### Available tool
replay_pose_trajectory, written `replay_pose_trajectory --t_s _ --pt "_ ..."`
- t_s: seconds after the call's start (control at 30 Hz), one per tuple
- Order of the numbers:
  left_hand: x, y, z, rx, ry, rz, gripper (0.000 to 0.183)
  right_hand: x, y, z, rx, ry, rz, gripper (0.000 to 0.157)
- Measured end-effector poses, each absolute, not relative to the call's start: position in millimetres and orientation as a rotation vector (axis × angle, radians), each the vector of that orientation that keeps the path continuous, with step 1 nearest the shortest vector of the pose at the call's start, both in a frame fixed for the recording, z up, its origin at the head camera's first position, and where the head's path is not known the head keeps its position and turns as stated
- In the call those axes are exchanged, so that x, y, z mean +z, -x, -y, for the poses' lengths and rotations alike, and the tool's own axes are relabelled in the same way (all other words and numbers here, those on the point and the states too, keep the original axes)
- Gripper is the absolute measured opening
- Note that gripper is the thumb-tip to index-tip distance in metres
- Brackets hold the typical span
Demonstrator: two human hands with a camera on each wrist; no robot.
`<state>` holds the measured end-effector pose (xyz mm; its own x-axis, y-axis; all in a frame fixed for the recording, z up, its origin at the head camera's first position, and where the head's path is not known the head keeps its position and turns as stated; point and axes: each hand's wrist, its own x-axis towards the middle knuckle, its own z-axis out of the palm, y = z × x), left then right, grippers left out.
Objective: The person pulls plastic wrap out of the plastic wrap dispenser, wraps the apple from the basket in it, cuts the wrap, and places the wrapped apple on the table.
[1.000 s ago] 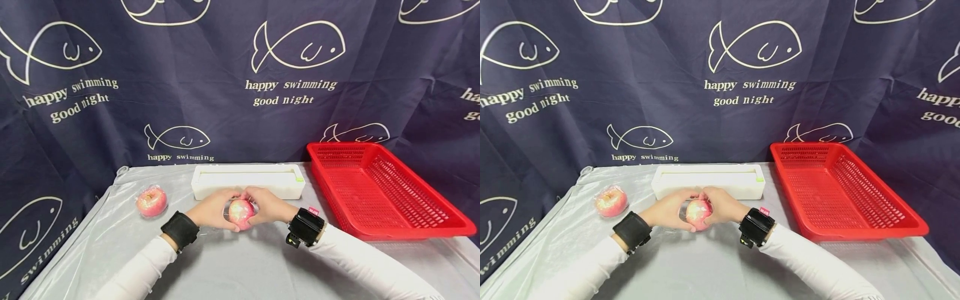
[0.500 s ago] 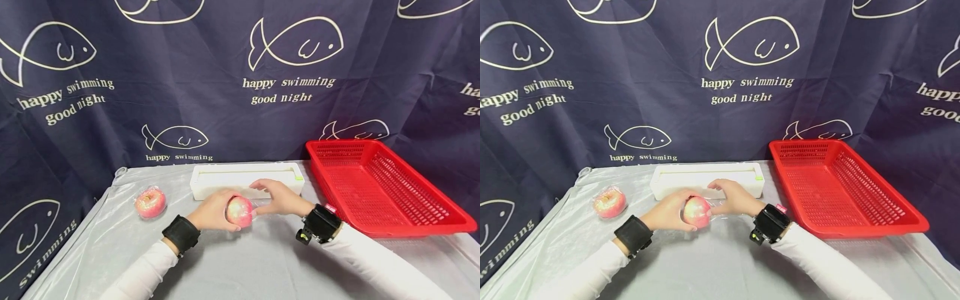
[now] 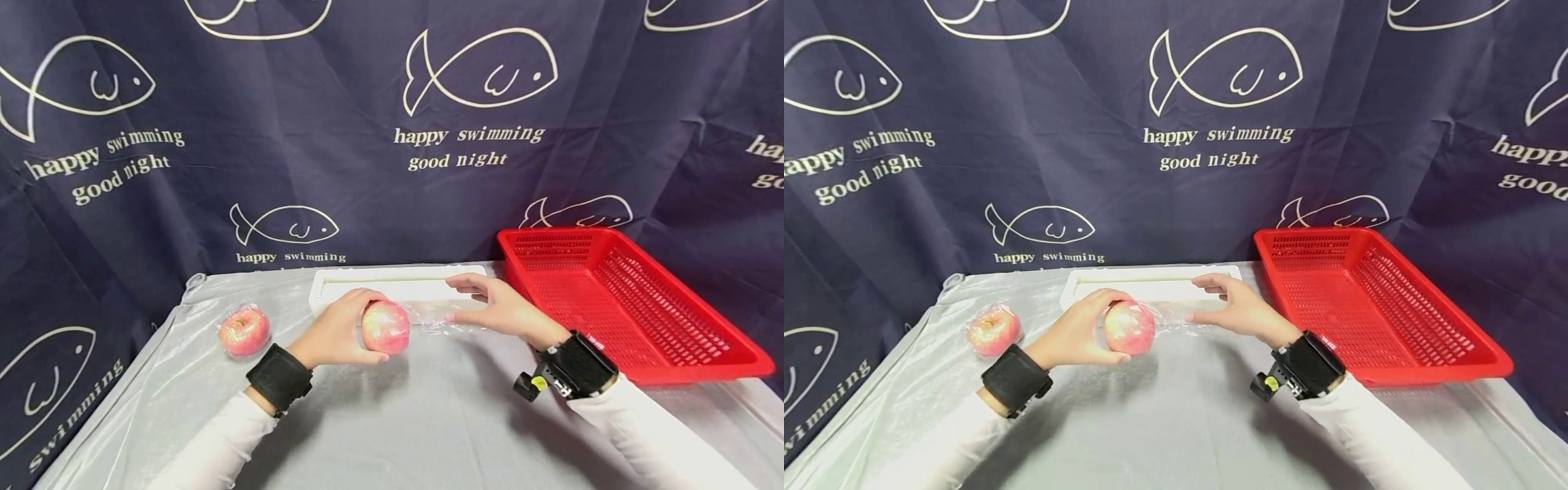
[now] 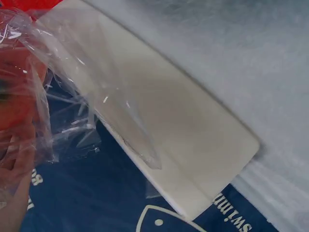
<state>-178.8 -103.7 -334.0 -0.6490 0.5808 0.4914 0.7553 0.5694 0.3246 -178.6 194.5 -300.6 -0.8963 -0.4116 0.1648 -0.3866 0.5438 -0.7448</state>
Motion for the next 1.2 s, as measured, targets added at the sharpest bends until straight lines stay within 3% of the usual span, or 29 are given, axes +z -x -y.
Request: replay_pose_trajectory --t_s 0.3,0.5,0.77,1.2 --pt "-320.8 169.7 108.1 -0.791 1.154 2.373 0.080 -307.9 174.6 -198.1 -1.486 0.470 -2.412 0.061" --pt "-315.4 165.4 108.7 -0.830 1.200 2.315 0.081 -326.9 181.3 -200.6 -1.683 0.475 -2.083 0.062" --pt "-313.0 161.7 110.1 -0.887 1.223 2.300 0.081 -344.5 186.2 -201.1 -1.966 0.543 -1.178 0.030" --pt "-310.9 156.4 107.0 -0.982 1.270 2.231 0.082 -348.4 176.2 -187.8 -2.154 0.296 -1.069 0.017"
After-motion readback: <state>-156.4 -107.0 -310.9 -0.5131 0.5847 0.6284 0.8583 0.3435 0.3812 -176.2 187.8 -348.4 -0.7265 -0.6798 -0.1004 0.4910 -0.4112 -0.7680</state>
